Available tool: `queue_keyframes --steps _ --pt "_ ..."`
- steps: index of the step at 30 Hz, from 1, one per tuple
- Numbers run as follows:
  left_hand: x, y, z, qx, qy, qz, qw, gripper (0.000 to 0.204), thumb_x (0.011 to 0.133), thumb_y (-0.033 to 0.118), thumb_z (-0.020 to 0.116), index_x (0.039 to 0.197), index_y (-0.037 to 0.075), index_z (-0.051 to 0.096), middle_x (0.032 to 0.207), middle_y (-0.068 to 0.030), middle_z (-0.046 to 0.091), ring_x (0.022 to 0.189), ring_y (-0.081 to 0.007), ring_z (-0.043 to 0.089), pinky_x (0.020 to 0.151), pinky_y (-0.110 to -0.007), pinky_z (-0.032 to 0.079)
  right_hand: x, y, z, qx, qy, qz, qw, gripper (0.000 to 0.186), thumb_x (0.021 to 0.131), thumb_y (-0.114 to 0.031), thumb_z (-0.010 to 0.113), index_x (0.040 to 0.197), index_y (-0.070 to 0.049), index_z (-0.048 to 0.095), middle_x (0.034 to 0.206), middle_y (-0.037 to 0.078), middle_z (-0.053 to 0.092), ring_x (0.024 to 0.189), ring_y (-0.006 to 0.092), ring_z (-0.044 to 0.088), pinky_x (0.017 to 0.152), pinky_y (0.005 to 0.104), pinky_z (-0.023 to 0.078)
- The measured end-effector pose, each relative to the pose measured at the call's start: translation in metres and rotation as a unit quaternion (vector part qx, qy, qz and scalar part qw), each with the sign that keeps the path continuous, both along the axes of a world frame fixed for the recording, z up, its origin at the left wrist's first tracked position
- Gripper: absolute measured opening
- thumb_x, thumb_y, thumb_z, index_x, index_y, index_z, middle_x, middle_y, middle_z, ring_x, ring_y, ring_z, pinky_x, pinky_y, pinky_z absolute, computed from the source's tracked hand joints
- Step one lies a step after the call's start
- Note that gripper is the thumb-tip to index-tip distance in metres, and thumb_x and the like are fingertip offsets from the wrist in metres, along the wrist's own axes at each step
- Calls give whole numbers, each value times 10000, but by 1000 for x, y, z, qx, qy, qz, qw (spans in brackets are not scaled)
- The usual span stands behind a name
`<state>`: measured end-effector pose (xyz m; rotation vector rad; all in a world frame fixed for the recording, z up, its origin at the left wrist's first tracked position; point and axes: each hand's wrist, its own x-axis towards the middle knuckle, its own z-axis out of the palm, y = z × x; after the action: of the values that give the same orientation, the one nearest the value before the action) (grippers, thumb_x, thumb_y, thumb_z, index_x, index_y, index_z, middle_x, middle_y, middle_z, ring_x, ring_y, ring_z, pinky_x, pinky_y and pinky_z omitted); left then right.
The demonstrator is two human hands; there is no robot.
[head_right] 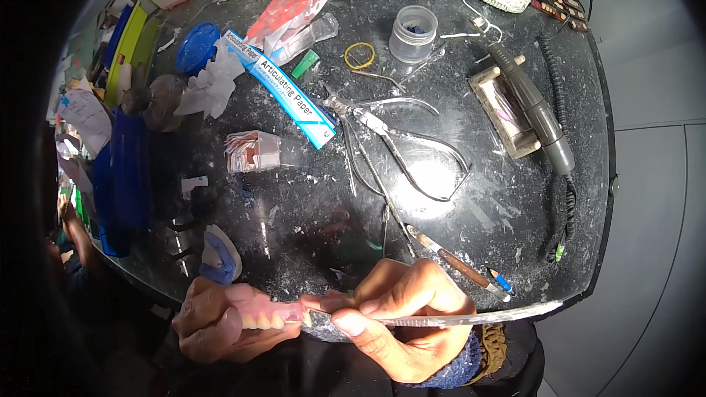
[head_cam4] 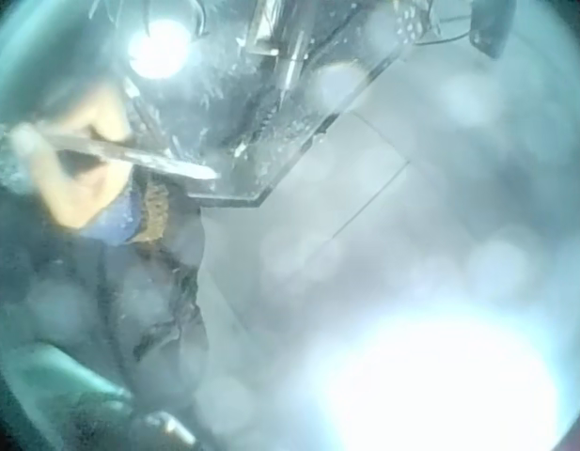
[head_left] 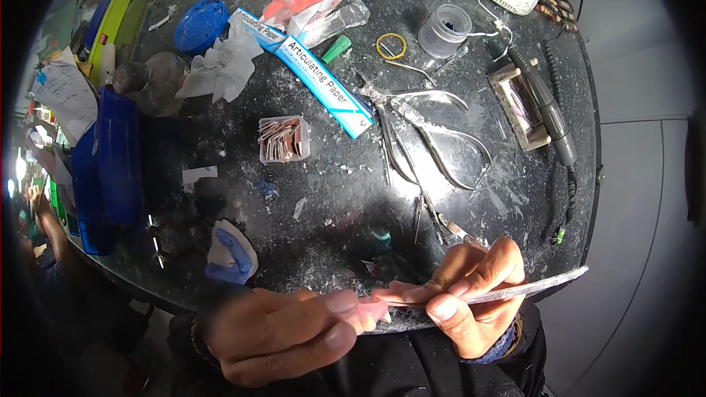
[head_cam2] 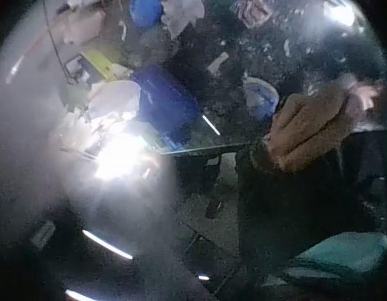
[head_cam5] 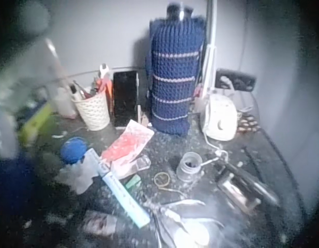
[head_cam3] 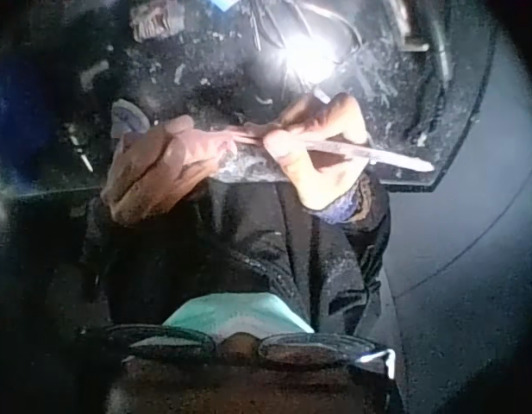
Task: The person shapes a set of dentures using a rotary tool, occasionally using a small hand tool to scrape the surface and clearing away dust with their fingers.
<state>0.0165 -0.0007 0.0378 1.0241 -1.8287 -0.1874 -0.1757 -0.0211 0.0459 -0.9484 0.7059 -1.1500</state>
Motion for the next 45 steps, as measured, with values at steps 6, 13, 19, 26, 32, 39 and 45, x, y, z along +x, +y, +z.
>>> queue_keyframes --steps 6,13,19,26,32,39,45 --pt "5 -3 -1 6 -18 -29 999 308 659 5 771 934 58 643 851 -47 691 763 -89 668 516 -140 450 1 3 0 15 32 -10 999 313 794 20 673 882 -59 382 732 135 549 787 322 676 794 529 549" --pt "7 -13 -6 -50 -63 -69 994 331 656 11 783 955 37 644 847 -66 696 755 -92 675 492 -138 412 -3 10 -12 -274 176 -70 943 221 765 17 693 849 11 489 869 253 621 868 431 642 796 501 539" --pt "6 -3 3 55 -13 -28 998 349 656 20 795 968 26 640 863 -86 693 758 -95 675 477 -137 377 -9 1 1 -352 244 22 903 236 723 75 689 740 34 458 926 254 614 901 477 612 826 506 521" --pt "10 -4 7 65 -34 -60 995 394 681 15 785 1035 15 612 914 -88 686 840 -92 666 500 -137 383 -2 0 -3 -402 244 -18 882 257 722 30 721 726 12 465 878 219 635 881 419 642 849 463 523" --pt "0 -11 0 -13 12 -25 1000 350 683 9 780 1000 9 632 907 -86 693 823 -95 670 523 -137 398 0 3 -11 -407 242 -53 879 230 713 14 734 770 -5 512 856 188 653 853 398 658 824 458 537" --pt "2 -11 4 9 10 -31 999 342 684 4 773 997 5 638 923 -93 692 828 -100 671 518 -140 399 -5 -2 0 -414 317 -10 853 248 686 14 753 736 -24 513 859 164 662 855 383 665 829 461 535" --pt "14 -11 2 46 -63 -77 994 362 667 -8 773 1001 -4 634 1005 -118 670 847 -133 674 510 -161 411 -9 0 7 -457 418 8 785 243 725 -113 757 717 -49 523 857 108 685 917 355 660 897 485 489"
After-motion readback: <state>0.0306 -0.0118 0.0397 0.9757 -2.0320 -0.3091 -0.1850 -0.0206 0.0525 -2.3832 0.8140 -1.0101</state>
